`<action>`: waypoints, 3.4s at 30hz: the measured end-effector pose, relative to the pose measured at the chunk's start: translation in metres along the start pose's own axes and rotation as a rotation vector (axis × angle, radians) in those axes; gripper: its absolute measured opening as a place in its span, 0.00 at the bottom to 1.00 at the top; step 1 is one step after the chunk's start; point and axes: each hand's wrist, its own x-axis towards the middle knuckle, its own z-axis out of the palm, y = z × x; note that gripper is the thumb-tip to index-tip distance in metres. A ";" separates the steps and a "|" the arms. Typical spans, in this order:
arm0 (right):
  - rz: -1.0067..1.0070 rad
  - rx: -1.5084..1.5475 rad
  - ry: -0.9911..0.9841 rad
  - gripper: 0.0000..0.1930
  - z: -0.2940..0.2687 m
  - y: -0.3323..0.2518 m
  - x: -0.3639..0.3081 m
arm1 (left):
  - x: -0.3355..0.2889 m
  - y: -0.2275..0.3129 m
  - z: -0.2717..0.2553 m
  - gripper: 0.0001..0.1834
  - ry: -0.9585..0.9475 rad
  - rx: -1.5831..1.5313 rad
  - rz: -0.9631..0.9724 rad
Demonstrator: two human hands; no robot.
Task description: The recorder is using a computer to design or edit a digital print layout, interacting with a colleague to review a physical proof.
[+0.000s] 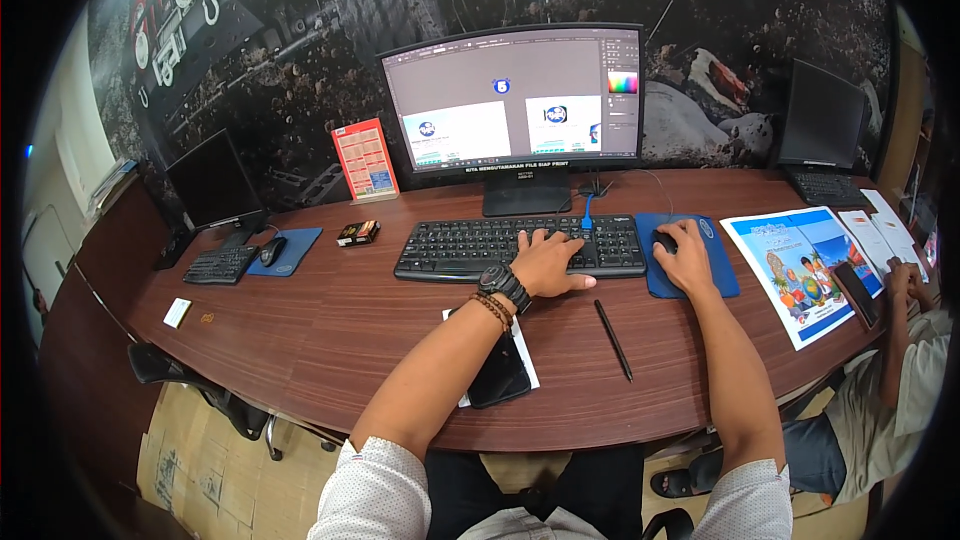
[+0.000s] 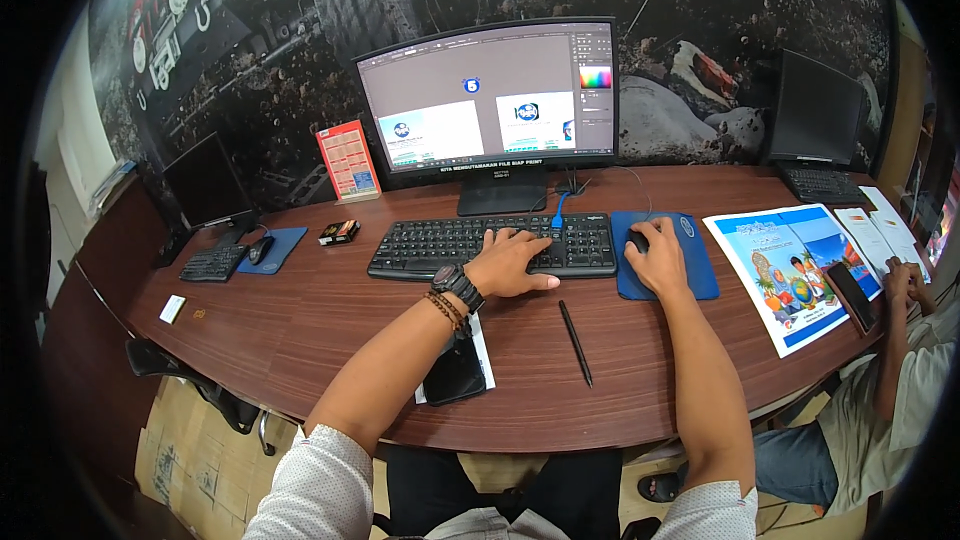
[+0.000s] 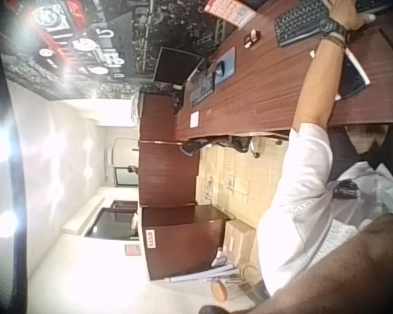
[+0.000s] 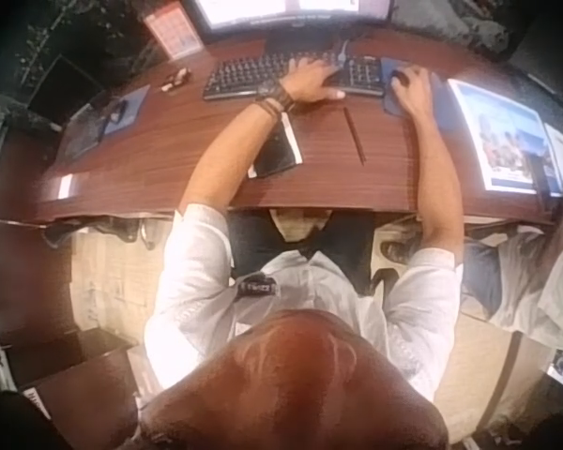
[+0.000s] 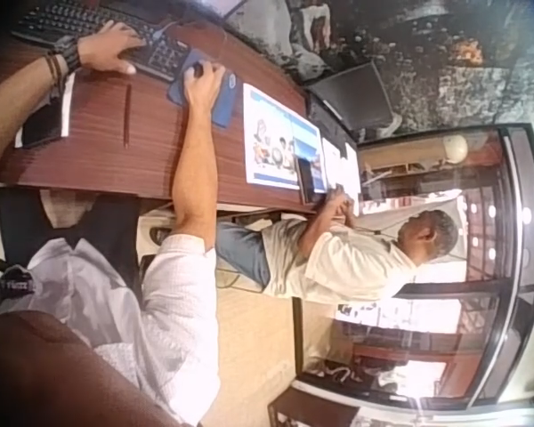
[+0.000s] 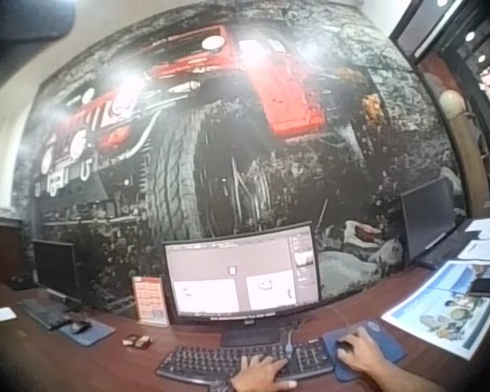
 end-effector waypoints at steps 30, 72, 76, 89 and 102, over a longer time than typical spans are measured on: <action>0.002 -0.012 0.016 0.19 0.002 0.004 0.000 | 0.000 0.005 -0.001 0.46 -0.024 -0.003 -0.008; 0.003 -0.027 0.014 0.18 0.001 0.000 0.000 | 0.001 0.003 0.002 0.46 0.004 -0.007 0.001; 0.017 -0.036 0.009 0.18 0.000 -0.001 0.001 | 0.001 0.004 0.002 0.46 -0.006 -0.006 -0.004; 0.016 -0.029 0.010 0.18 0.002 0.002 0.001 | 0.001 0.004 0.001 0.46 -0.019 -0.004 -0.006; 0.017 -0.013 0.011 0.18 0.000 0.000 0.001 | 0.003 0.005 0.002 0.47 -0.020 0.002 -0.003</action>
